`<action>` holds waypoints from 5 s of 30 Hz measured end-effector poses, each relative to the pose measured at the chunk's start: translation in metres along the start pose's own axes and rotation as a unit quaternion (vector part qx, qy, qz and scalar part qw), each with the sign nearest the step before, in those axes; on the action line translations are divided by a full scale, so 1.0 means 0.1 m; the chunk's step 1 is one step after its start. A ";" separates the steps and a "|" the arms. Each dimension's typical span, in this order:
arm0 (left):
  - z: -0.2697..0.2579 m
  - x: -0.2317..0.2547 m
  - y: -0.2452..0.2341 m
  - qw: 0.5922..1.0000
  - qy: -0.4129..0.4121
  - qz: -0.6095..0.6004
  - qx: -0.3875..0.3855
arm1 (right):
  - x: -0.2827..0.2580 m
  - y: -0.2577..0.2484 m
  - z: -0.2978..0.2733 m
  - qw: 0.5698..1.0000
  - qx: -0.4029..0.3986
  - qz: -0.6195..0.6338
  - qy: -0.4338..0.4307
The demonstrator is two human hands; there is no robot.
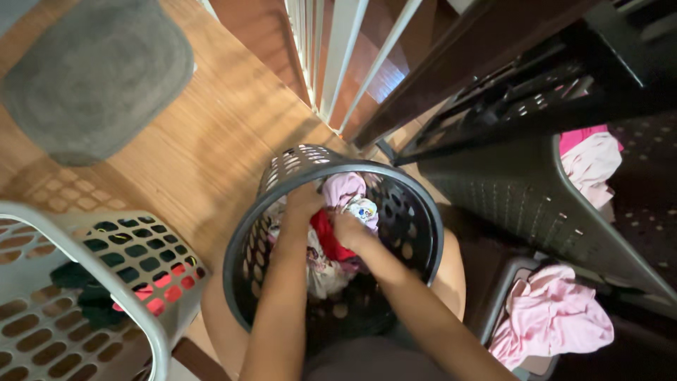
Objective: The person sorts clothes from a stack on a chair into two separate laundry baskets. They pick up items one by one, briefly inspect them, and place them into either a black or a white basket.
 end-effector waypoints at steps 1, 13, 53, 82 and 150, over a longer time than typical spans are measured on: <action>0.01 -0.07 0.09 0.998 -0.025 0.031 -0.046 | 0.02 0.04 -0.03 0.999 -0.001 -0.026 0.023; -0.69 0.19 0.91 0.973 -0.170 0.095 -0.125 | -0.14 -1.07 0.15 0.947 0.306 -0.079 -0.058; -1.08 1.25 -1.42 0.470 -0.143 -0.869 -0.064 | -1.41 -2.03 -1.82 0.952 0.177 0.046 -0.246; -0.58 2.12 -0.60 0.617 -0.199 -0.697 -0.305 | 0.03 -3.21 -4.22 0.803 0.457 0.377 -0.056; 0.38 1.17 -1.97 0.982 0.150 0.063 -0.093 | -0.42 -2.48 -1.18 0.752 0.453 0.454 -0.153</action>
Point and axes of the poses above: each hand's wrist, its own z-axis towards the middle knuckle, its own y-axis out of the palm, x = y × z, the point moved 4 cm from there along z, towards the middle knuckle, and after that the axes turned 6 degrees about -z, right-handed, at the moved point
